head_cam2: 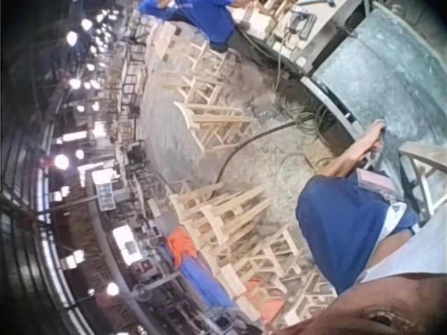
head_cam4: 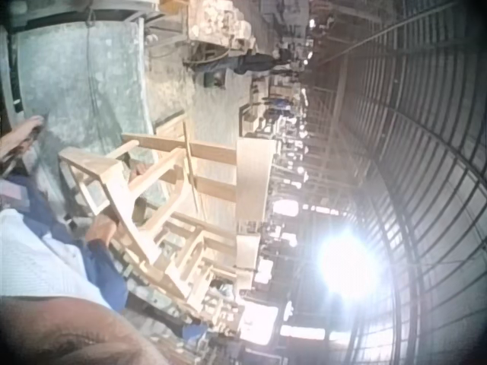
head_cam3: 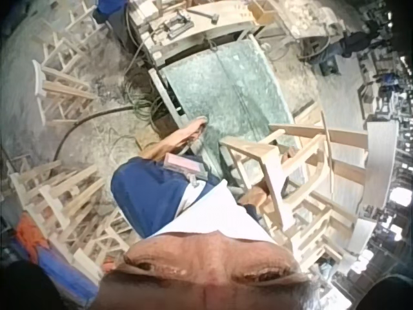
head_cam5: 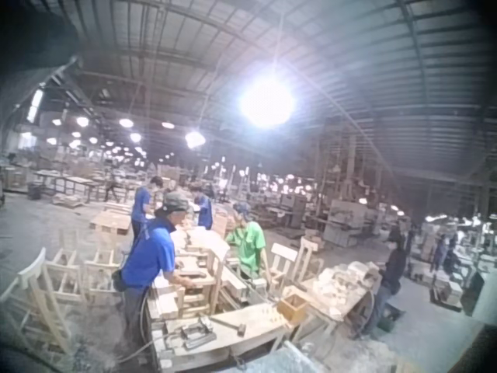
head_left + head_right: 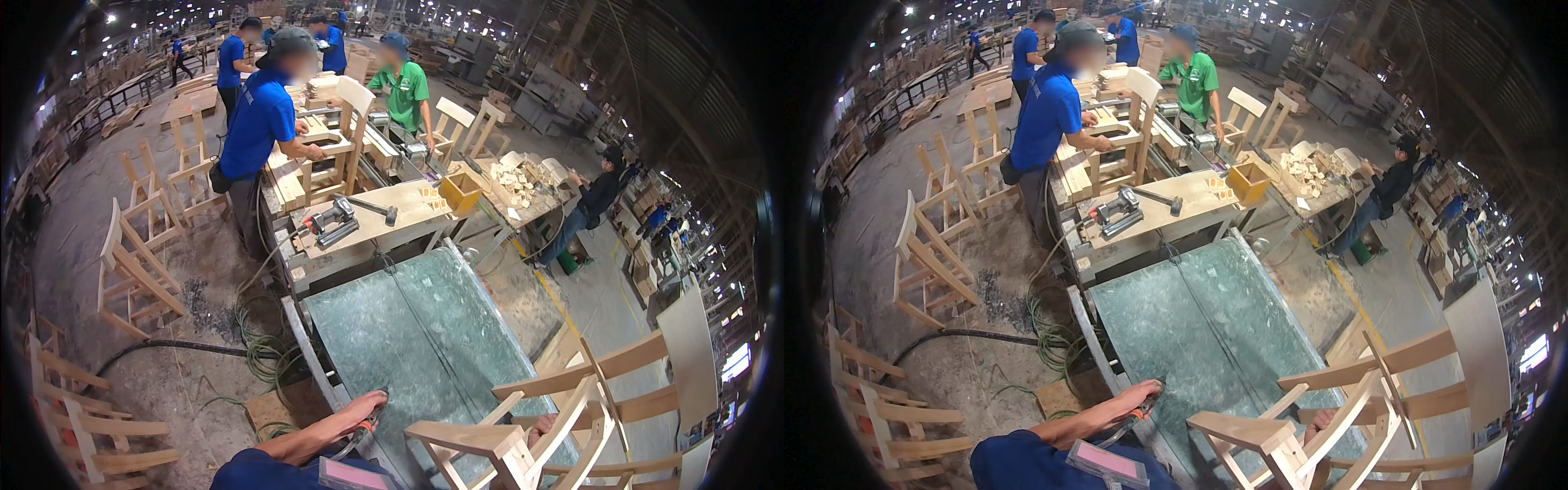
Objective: The person uses a pneumatic drill to drive screws into the joints of a wooden chair frame. They repeatedly position the tool, fasten screws, and adjust the chair's orientation on the workbench to access different connection points.
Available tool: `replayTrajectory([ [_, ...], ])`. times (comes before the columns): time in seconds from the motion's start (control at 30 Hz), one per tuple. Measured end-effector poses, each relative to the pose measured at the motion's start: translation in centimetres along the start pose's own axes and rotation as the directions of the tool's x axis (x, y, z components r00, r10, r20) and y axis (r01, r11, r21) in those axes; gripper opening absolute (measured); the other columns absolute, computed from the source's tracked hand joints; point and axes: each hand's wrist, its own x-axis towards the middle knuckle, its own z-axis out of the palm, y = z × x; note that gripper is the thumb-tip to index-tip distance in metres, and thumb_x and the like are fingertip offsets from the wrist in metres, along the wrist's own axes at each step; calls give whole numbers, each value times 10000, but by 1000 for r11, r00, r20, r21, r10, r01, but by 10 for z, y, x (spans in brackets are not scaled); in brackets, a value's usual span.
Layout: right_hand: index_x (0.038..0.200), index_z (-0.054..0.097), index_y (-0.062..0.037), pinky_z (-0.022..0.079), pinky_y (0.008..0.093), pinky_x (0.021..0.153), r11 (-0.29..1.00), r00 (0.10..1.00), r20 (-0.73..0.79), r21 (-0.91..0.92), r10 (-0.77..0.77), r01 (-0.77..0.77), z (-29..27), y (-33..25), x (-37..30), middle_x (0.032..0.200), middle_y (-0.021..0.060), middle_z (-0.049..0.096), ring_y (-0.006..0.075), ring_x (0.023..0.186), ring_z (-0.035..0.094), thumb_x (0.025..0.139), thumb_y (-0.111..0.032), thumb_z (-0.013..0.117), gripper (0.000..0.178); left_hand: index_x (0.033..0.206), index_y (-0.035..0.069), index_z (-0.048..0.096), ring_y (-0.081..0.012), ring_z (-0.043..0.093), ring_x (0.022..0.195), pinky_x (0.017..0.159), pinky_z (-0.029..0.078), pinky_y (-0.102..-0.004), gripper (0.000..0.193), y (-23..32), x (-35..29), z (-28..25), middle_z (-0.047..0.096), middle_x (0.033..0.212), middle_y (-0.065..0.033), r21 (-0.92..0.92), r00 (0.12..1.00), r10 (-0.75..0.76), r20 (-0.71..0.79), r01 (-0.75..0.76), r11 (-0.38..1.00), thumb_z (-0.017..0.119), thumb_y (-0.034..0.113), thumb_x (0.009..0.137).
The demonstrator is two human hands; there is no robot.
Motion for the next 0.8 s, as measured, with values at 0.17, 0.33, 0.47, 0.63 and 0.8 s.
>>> replayTrajectory([
  [0.17, 851, 557, -61, 455, 312, 610, 999, 998, -59, -26, -29, 27, -22, 4, -16, 683, 14, 457, 176, 624, 478, 888, -101, 585, 61, 1065, 133, 556, -134, 513, 495, 405, 451, -280, 177, -4, -11, 7, 482, 740, -9, -32, 1000, 27, -10, -27, 999, 522, 254, 942],
  [0.33, 841, 555, -73, 450, 306, 588, 996, 990, -136, -81, -43, 32, -48, 18, -30, 664, 4, 456, 170, 599, 477, 892, -104, 585, 67, 1175, 143, 528, -129, 518, 498, 409, 455, -271, 253, -6, -22, -9, 489, 776, -13, -48, 998, 68, 7, -68, 997, 503, 293, 972],
  [0.47, 832, 554, -83, 447, 302, 571, 989, 974, -214, -145, -69, 38, -77, 25, -44, 649, -4, 454, 165, 580, 476, 896, -107, 586, 75, 1234, 147, 531, -130, 525, 501, 422, 457, -281, 318, -8, -37, -12, 493, 749, -11, -48, 989, 100, -108, -105, 993, 561, 293, 953],
  [0.63, 822, 552, -95, 443, 296, 549, 933, 971, -236, -358, -42, -46, -105, 45, -52, 631, -14, 452, 158, 555, 475, 900, -111, 586, 87, 1330, 127, 513, -132, 526, 479, 420, 427, -291, 446, -18, -66, -27, 546, 741, -39, 52, 942, 309, -131, -305, 951, 655, 196, 913],
  [0.8, 820, 557, -79, 415, 256, 506, 754, 877, -227, -447, 424, -481, -139, 125, -102, 632, -16, 455, 104, 557, 477, 924, -93, 575, 106, 1310, 127, 520, -116, 530, 489, 438, 429, -275, 424, -39, -113, -40, 569, 685, -47, 53, 907, 411, -90, -408, 912, 649, 129, 906],
])
